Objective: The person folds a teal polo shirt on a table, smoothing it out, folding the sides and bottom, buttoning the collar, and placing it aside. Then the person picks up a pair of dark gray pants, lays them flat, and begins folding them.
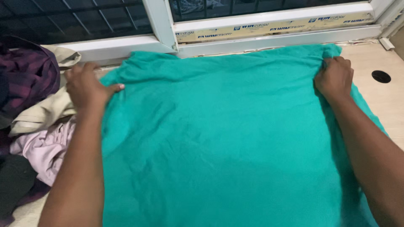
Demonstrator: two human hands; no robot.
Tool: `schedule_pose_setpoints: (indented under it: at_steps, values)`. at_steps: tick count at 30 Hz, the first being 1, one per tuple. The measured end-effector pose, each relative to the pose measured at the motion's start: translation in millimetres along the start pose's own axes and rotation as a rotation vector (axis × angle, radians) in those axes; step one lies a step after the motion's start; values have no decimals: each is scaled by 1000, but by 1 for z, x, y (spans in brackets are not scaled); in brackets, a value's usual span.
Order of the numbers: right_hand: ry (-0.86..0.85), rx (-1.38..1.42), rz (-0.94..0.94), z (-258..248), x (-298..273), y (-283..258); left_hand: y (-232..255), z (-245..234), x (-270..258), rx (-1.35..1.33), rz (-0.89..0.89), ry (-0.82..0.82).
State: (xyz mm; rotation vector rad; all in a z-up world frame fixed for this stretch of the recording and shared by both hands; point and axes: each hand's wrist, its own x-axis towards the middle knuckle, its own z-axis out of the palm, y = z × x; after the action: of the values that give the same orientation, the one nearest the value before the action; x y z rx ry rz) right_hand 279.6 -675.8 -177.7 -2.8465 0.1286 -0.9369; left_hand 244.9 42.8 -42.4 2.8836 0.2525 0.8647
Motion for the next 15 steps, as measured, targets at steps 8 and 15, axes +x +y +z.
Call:
schedule_pose_setpoints:
  at_steps: [8,15]
  values:
    - [-66,45,162,-43,-9,-64,50,42,-19,-207,352,-10]
    - [-314,1,152,-38,-5,-87,77,82,-19,-87,97,-556]
